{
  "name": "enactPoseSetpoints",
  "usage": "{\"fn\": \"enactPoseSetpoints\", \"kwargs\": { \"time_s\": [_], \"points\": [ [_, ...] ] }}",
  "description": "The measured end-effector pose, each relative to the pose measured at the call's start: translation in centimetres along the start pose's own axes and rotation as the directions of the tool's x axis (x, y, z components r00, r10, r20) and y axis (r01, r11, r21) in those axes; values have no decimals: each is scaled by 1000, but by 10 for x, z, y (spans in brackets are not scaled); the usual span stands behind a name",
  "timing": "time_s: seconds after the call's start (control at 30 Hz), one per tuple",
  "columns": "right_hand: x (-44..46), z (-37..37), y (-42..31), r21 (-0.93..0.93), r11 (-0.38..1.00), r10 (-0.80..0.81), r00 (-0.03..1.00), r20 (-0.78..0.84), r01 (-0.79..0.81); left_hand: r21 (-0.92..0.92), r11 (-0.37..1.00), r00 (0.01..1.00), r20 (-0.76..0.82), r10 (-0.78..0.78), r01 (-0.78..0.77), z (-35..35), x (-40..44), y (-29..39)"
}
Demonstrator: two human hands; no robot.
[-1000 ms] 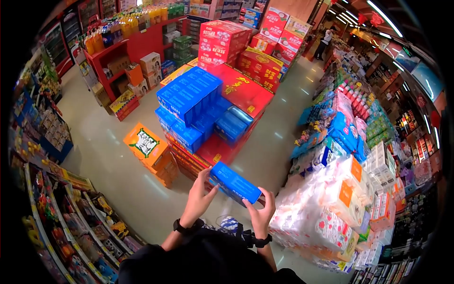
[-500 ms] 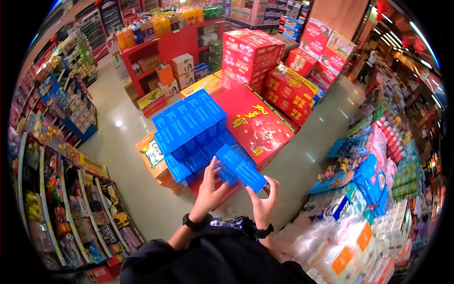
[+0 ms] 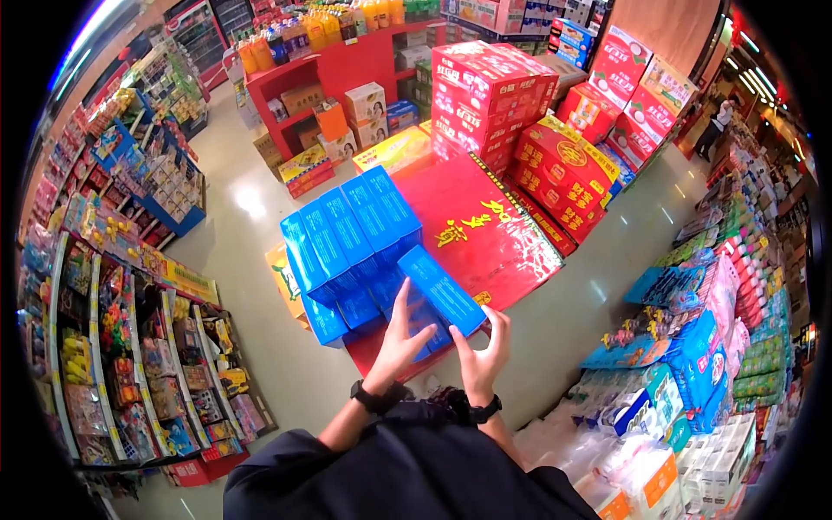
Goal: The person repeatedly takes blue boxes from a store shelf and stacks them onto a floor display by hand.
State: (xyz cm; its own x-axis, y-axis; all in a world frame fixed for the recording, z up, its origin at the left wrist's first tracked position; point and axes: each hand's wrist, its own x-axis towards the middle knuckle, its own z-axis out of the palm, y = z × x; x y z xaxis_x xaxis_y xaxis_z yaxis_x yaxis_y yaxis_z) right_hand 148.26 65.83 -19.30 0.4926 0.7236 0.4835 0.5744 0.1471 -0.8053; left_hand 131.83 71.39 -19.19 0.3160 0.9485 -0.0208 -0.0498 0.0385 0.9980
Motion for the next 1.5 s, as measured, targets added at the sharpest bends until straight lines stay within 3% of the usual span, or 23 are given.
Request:
{"fn": "enactPoseSetpoints", "kwargs": {
  "time_s": [0.1,0.2,0.33,0.47,0.53,0.8,0.9,1.03,1.13,1.4,1.5],
  "points": [
    [6,4,-1,23,1000,-6,1000,19,5,117,992,999,-3,40,-39,-1,11,-3],
    [8,6,-5,40,999,1,999,41,-2,129,991,1000,-11,25,-23,-4,18,-5],
    [10,11,-7,29,1000,-5,999,54,4,14,999,999,5,-35,35,-5,22,4],
    [16,17,-9,8,999,-40,998,41,39,154,988,1000,3,-12,11,-11,27,-1],
    [16,19,-8,17,1000,-22,998,51,21,89,995,999,27,-37,35,-11,27,10],
    [10,19,-10,15,1000,1,999,44,-2,143,989,998,40,-52,46,-14,27,9],
    [16,18,-11,-3,1000,-19,999,49,19,68,996,996,55,-68,64,-14,29,16],
    [17,15,-11,-20,1000,-12,996,92,13,164,986,996,91,19,-34,-20,31,3],
    [18,14,-9,-47,998,-31,996,81,34,181,983,995,101,-14,-5,-24,34,5],
    [7,20,-12,-110,993,-31,998,58,37,30,998,991,116,-63,60,-28,30,0],
    [5,24,-12,-100,995,-11,999,30,14,52,994,979,174,-106,99,-28,24,0]
  ]
}}
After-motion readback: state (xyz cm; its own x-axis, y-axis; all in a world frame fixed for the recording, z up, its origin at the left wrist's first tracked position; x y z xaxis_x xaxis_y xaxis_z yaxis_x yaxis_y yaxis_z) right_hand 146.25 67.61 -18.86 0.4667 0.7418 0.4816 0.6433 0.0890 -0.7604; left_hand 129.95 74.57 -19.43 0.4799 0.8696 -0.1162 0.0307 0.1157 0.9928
